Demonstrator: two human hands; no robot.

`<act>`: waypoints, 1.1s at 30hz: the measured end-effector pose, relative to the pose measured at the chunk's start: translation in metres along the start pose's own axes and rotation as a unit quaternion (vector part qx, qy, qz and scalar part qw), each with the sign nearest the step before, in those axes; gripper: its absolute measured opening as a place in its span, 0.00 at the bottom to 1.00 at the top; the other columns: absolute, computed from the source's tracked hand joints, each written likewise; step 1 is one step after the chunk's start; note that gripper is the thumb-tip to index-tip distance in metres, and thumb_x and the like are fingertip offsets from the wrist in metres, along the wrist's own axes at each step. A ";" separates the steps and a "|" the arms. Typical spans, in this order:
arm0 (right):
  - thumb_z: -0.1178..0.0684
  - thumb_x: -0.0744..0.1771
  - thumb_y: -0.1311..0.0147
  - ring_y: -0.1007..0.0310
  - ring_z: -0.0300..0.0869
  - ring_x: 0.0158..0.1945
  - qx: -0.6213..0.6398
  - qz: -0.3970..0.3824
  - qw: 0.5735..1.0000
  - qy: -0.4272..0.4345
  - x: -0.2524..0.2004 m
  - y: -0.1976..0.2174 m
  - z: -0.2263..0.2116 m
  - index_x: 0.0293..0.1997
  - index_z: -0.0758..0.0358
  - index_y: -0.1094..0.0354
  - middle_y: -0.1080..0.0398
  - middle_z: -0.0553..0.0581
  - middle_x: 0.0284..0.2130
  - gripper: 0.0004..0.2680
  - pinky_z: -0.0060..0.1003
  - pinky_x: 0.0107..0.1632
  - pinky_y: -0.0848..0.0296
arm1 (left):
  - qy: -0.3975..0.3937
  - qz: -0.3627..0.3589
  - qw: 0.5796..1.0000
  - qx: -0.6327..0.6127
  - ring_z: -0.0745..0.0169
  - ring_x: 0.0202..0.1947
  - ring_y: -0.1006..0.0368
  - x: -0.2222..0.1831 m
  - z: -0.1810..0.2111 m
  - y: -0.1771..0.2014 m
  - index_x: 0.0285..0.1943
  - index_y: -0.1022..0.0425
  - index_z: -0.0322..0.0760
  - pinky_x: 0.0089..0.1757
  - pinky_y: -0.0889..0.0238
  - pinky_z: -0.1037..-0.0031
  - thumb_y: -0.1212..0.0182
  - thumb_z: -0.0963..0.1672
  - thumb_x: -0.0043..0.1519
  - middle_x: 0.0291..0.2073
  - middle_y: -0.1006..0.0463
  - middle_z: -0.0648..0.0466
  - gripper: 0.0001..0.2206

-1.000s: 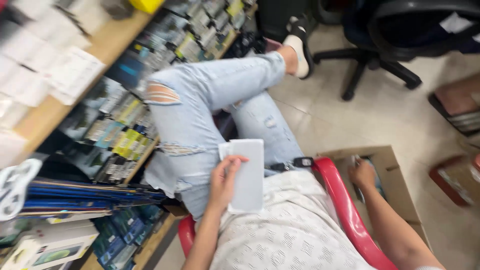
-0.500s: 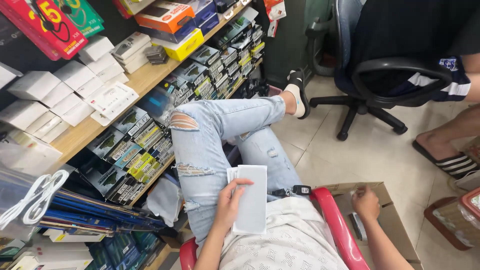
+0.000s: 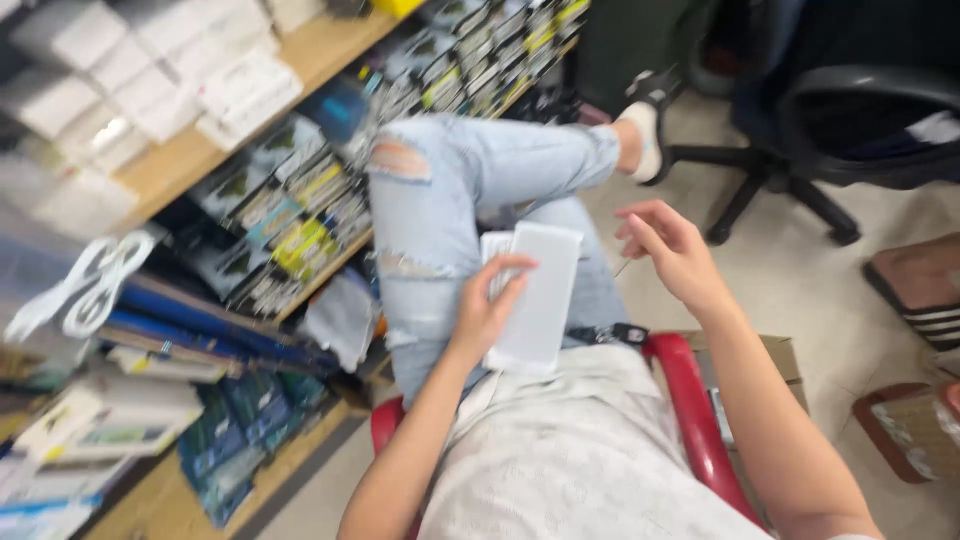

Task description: A person is seen organizing and placing phone screen protectors into white protective sleeves while sitting in a shop.

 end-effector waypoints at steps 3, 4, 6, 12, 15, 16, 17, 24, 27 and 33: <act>0.51 0.73 0.53 0.28 0.44 0.37 0.038 -0.057 0.997 0.023 0.008 -0.054 0.012 0.59 0.62 0.31 0.30 0.59 0.36 0.11 0.41 0.46 0.26 | -0.017 0.020 1.000 0.004 0.55 0.58 0.28 -0.004 -0.037 0.002 0.53 0.20 0.36 0.61 0.41 0.62 0.40 0.41 0.65 0.48 0.19 0.46 0.09; 0.51 0.73 0.53 0.28 0.44 0.37 0.050 -0.070 0.996 0.016 0.003 -0.068 0.022 0.59 0.62 0.31 0.30 0.59 0.36 0.11 0.41 0.46 0.26 | -0.006 0.028 0.999 0.018 0.55 0.58 0.28 -0.012 -0.029 0.007 0.53 0.20 0.36 0.61 0.41 0.62 0.40 0.41 0.65 0.48 0.19 0.46 0.09; 0.55 0.72 0.48 0.33 0.39 0.32 0.027 -0.051 0.996 0.067 -0.002 -0.072 0.030 0.59 0.62 0.30 0.34 0.56 0.30 0.09 0.37 0.42 0.27 | 0.008 0.019 1.000 -0.009 0.70 0.58 0.28 -0.017 -0.019 -0.005 0.53 0.19 0.43 0.62 0.41 0.71 0.36 0.43 0.64 0.48 0.18 0.57 0.09; 0.59 0.72 0.46 0.35 0.36 0.25 0.064 -0.052 0.992 0.095 -0.015 -0.071 0.023 0.59 0.64 0.33 0.34 0.55 0.21 0.08 0.31 0.35 0.30 | -0.002 0.020 1.000 -0.013 0.67 0.63 0.32 -0.019 -0.014 -0.001 0.60 0.24 0.44 0.65 0.46 0.67 0.37 0.44 0.67 0.55 0.21 0.56 0.13; 0.59 0.75 0.50 0.43 0.32 0.27 0.045 0.016 0.989 0.138 -0.005 -0.053 0.029 0.59 0.61 0.34 0.37 0.51 0.20 0.06 0.28 0.35 0.35 | 0.004 0.021 0.999 -0.030 0.65 0.68 0.38 -0.018 -0.011 0.002 0.67 0.30 0.43 0.68 0.51 0.62 0.38 0.45 0.67 0.61 0.26 0.54 0.18; 0.59 0.75 0.50 0.43 0.32 0.27 0.039 0.012 0.989 0.141 -0.003 -0.048 0.027 0.59 0.61 0.34 0.37 0.51 0.20 0.06 0.28 0.35 0.35 | 0.000 0.027 0.999 -0.035 0.65 0.68 0.38 -0.014 -0.012 0.000 0.67 0.30 0.43 0.68 0.51 0.62 0.38 0.45 0.67 0.61 0.26 0.54 0.18; 0.59 0.75 0.50 0.44 0.32 0.27 0.022 0.049 0.986 0.159 -0.004 -0.041 0.025 0.59 0.62 0.34 0.41 0.48 0.19 0.05 0.27 0.36 0.38 | 0.005 0.022 0.999 -0.032 0.64 0.69 0.39 -0.016 -0.015 -0.002 0.68 0.31 0.44 0.68 0.51 0.63 0.37 0.46 0.67 0.62 0.26 0.54 0.19; 0.52 0.75 0.51 0.59 0.26 0.23 0.022 0.062 0.994 0.089 -0.022 -0.053 0.000 0.50 0.57 0.36 0.57 0.39 0.17 0.03 0.24 0.33 0.52 | 0.108 -0.027 0.994 0.009 0.66 0.56 0.27 -0.019 -0.035 -0.010 0.55 0.24 0.33 0.59 0.37 0.76 0.40 0.52 0.62 0.53 0.21 0.55 0.21; 0.51 0.74 0.48 0.58 0.25 0.21 0.051 0.033 0.995 0.077 -0.018 -0.056 0.002 0.53 0.54 0.37 0.55 0.39 0.16 0.04 0.23 0.30 0.54 | 0.062 -0.033 0.997 -0.009 0.73 0.49 0.27 -0.018 -0.015 -0.011 0.50 0.24 0.38 0.53 0.35 0.80 0.42 0.49 0.66 0.46 0.20 0.61 0.12; 0.52 0.64 0.51 0.35 0.34 0.33 0.198 0.184 0.961 -0.055 -0.008 -0.003 0.023 0.43 0.47 0.32 0.39 0.45 0.32 0.06 0.28 0.35 0.39 | 0.023 -0.020 0.999 -0.017 0.62 0.62 0.30 -0.016 -0.019 -0.004 0.57 0.25 0.38 0.64 0.43 0.72 0.56 0.45 0.71 0.56 0.22 0.54 0.15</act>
Point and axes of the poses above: each hand's wrist, its own x-axis towards the middle knuckle, its own y-axis out of the back of the hand, z = x × y, the point moved 9 cm from there along x, towards the middle knuckle
